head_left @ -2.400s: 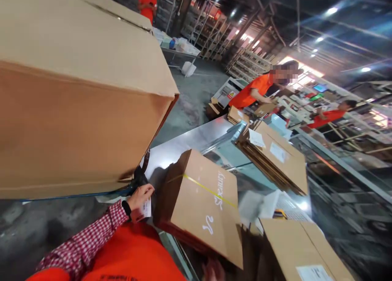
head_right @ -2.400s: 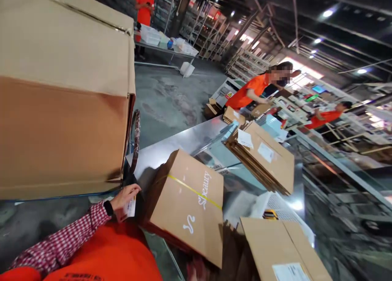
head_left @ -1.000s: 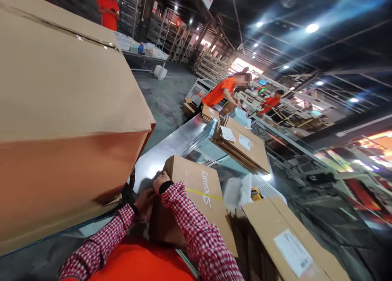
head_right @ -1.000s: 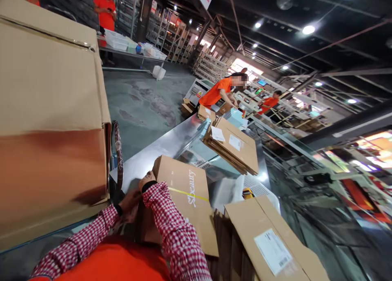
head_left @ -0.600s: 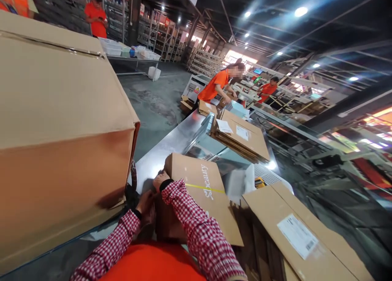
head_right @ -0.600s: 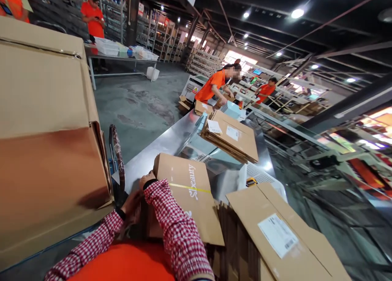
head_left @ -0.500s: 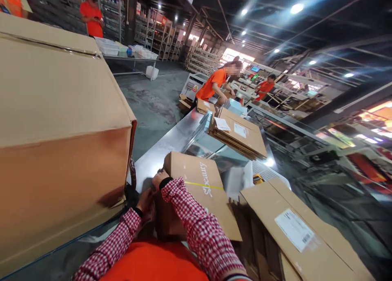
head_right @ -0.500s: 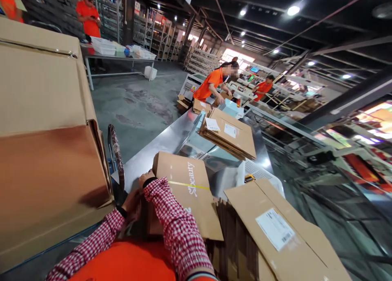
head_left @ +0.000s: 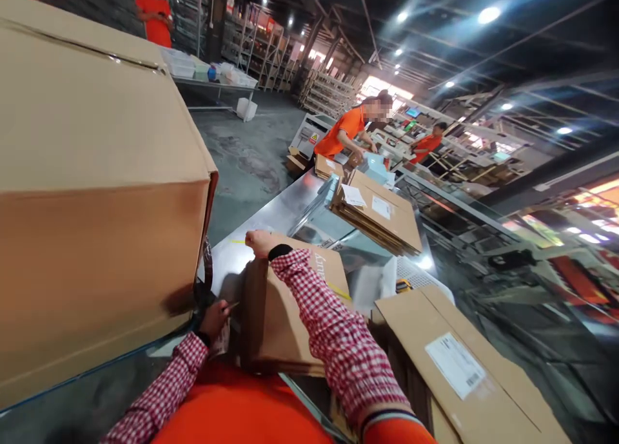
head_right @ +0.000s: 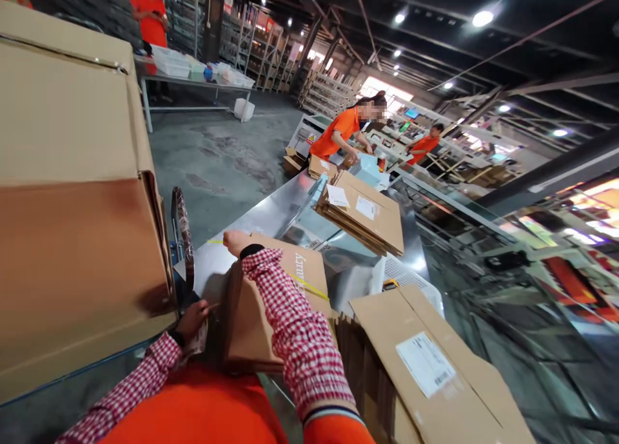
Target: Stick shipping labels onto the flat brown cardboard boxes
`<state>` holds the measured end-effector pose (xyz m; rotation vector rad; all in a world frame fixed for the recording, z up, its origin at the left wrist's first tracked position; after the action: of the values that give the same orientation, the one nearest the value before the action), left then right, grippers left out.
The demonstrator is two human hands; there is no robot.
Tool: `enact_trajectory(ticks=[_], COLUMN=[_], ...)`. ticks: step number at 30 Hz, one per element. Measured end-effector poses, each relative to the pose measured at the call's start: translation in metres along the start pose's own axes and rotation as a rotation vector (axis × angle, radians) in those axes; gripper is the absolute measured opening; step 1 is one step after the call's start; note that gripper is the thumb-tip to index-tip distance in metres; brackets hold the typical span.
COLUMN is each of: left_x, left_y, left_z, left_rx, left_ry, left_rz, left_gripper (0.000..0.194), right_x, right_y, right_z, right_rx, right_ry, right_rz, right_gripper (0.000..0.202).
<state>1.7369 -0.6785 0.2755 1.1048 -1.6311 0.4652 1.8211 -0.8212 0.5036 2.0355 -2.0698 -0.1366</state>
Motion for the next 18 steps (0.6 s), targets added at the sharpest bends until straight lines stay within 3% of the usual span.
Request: enact_trajectory(ticks=[3,5,7,9,11,13,16,18], left_x=[0.028,0.054,0.084,0.114,0.141,0.160,0.175,0.185], left_y=[-0.003,0.002,0.014,0.031,0.049,0.065,0.085,0.101], left_z=[-0.018,-0.034,-0.050,-0.057,-0.054,-0.046,-0.033,-0.026], left_rx=[0.008,0.004,-0.022,-0.101,-0.213,-0.293,-0.330,-0.343], left_ry=[0.072,0.103,0.114,0.107,0.080,0.040,0.012,0.021], left_rz=[0.053,0.105,0.165,0.232,0.299,0.348,0.357,0.346], left_gripper=[0.030,0.033,0.039,0.048,0.052,0.053,0.056,0.062], right_x=[0.022,0.052,0.094,0.142,0.183,0.207,0.215,0.210], right_y=[0.019,0.042,0.077,0.124,0.182,0.242,0.325,0.368], right_z=[-0.045,-0.081,-0.124,-0.172,-0.217,-0.258,-0.319,-0.358], right_rx=[0.175,0.349,0.632,1.001,1.337,1.569,1.717,1.639], right_ry=[-0.077,-0.138,-0.278,-0.496,-0.757,-0.965,-1.100,-1.068], right_rz=[0.065,0.133,0.201,0.263,0.344,0.440,0.461,0.272], right_gripper=[0.025,0.027,0.023,0.018,0.018,0.018,0.025,0.040])
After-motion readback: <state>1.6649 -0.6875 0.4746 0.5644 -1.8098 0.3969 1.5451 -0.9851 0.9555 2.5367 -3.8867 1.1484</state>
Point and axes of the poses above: each hand's wrist, its own y-axis away from the middle knuckle, its own z-axis out of the palm, x = y × z, the point moved 4 cm from there along -y, towards the middle knuckle, and after that the axes turned 8 degrees about x, right-handed, at the moved point
